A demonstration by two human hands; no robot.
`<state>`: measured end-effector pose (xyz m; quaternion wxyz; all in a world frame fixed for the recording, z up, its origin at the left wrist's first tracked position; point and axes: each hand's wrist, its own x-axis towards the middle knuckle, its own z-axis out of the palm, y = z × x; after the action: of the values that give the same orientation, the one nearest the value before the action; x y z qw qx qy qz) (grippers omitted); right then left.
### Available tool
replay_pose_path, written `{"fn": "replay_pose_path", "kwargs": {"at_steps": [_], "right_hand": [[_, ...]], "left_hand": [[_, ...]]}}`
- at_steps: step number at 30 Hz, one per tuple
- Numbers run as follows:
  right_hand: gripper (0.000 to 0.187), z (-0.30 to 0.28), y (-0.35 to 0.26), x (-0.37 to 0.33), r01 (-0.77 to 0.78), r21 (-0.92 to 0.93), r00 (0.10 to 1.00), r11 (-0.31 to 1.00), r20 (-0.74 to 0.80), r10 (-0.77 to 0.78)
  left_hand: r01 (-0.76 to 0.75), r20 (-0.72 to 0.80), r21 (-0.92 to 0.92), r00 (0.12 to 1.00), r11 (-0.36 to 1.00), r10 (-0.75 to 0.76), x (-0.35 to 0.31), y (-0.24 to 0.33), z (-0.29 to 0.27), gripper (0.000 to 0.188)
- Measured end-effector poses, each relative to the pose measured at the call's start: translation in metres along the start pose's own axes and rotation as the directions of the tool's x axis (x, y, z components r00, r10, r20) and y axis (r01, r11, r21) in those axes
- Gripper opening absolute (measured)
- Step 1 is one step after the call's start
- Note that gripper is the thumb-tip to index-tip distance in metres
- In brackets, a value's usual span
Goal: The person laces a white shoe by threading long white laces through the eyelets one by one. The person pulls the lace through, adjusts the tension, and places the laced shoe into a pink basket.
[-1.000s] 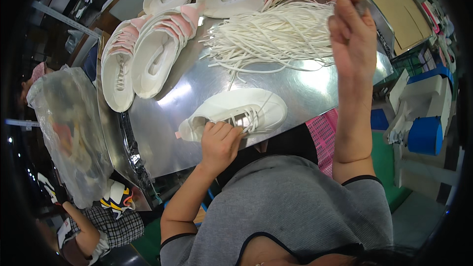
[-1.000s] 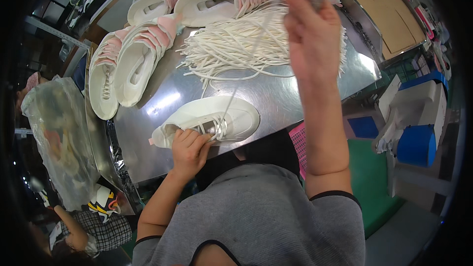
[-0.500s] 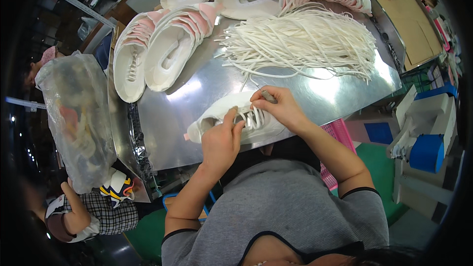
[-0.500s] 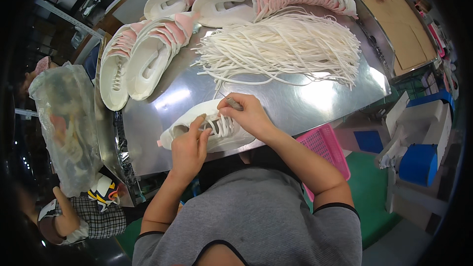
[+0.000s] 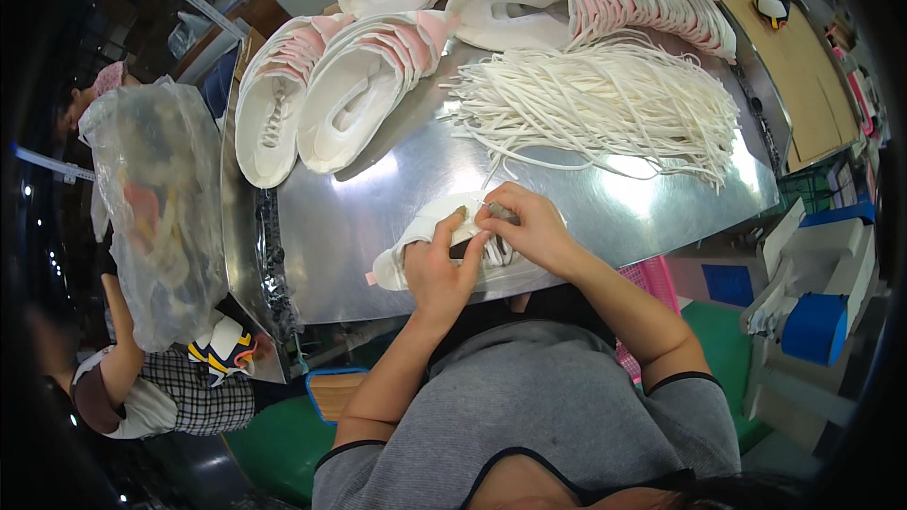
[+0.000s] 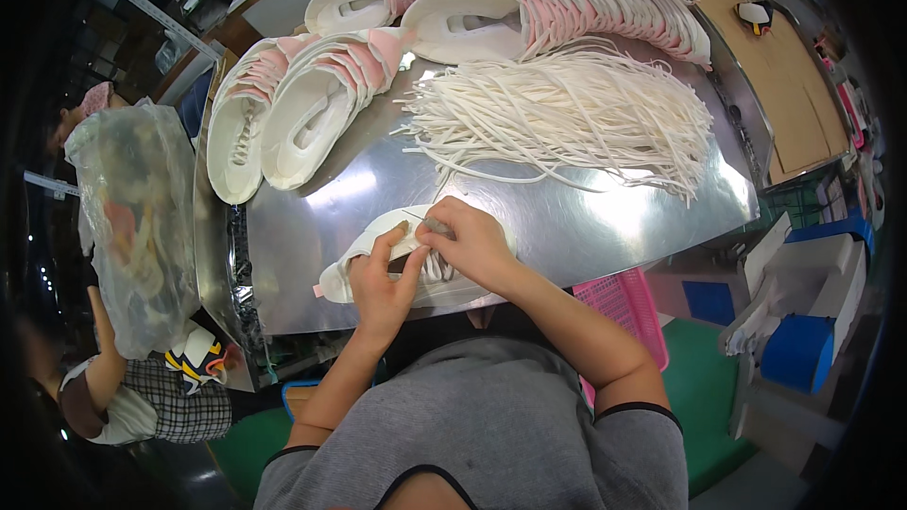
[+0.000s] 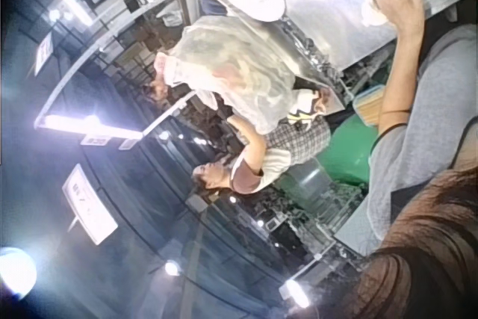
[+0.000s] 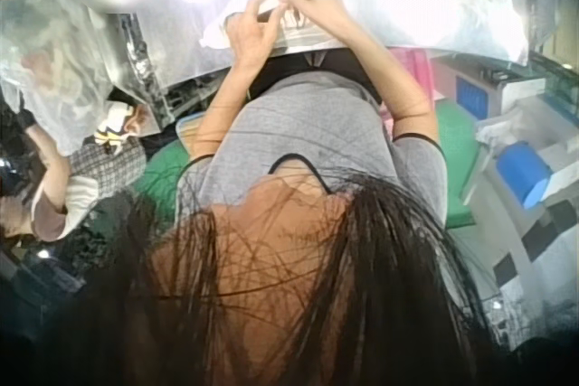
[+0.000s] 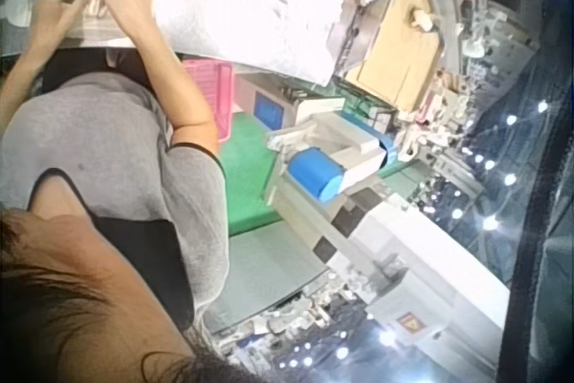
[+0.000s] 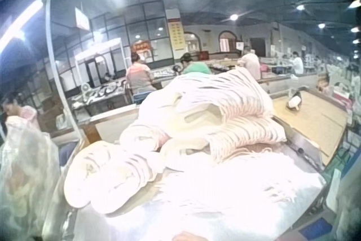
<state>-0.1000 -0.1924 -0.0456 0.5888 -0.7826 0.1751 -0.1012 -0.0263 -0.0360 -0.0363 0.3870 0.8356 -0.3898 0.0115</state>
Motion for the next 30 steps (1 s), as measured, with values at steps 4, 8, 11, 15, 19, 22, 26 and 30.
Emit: {"fn": "replay_pose_path", "kwargs": {"at_steps": [4, 8, 11, 15, 19, 22, 26, 30], "right_hand": [[0.020, -0.011, -0.013, -0.020, -0.044, 0.033, 0.998, 0.998, -0.043, 0.045], [0.017, -0.024, -0.008, -0.039, 0.023, -0.064, 0.998, 0.998, 0.054, -0.019], [0.017, -0.025, -0.008, -0.043, 0.091, -0.137, 0.996, 0.986, 0.025, -0.089], [0.017, -0.024, -0.008, -0.041, 0.116, -0.287, 0.993, 0.951, 0.052, -0.105], [0.016, -0.021, -0.029, -0.033, 0.085, -0.592, 0.980, 0.801, 0.194, 0.040], [0.017, 0.008, -0.015, -0.020, 0.285, -0.661, 0.958, 0.694, 0.189, -0.214], [0.020, -0.032, -0.034, -0.012, 0.211, -0.576, 0.939, 0.790, 0.343, -0.001], [0.020, -0.060, -0.033, -0.031, 0.092, -0.558, 0.988, 0.824, 0.152, -0.007]], "left_hand": [[0.000, -0.026, -0.023, 1.000, 1.000, -0.001, -0.003, 0.001, 0.003, 0.037], [-0.044, -0.052, -0.015, 0.998, 0.999, 0.043, -0.005, -0.003, 0.006, 0.038], [-0.025, -0.050, -0.039, 0.998, 0.999, 0.023, -0.007, -0.003, 0.006, 0.037], [-0.069, -0.047, -0.029, 0.997, 0.997, 0.068, -0.006, 0.002, 0.004, 0.038], [-0.105, 0.030, -0.038, 0.994, 0.994, 0.106, -0.012, 0.003, 0.005, 0.036], [-0.083, 0.045, -0.095, 0.995, 0.992, 0.087, -0.013, 0.000, 0.004, 0.038], [-0.037, 0.173, -0.138, 0.983, 0.990, 0.061, -0.009, 0.001, -0.008, 0.043], [0.281, 0.280, -0.501, 0.948, 0.819, -0.155, -0.009, -0.007, -0.005, 0.042]]}}
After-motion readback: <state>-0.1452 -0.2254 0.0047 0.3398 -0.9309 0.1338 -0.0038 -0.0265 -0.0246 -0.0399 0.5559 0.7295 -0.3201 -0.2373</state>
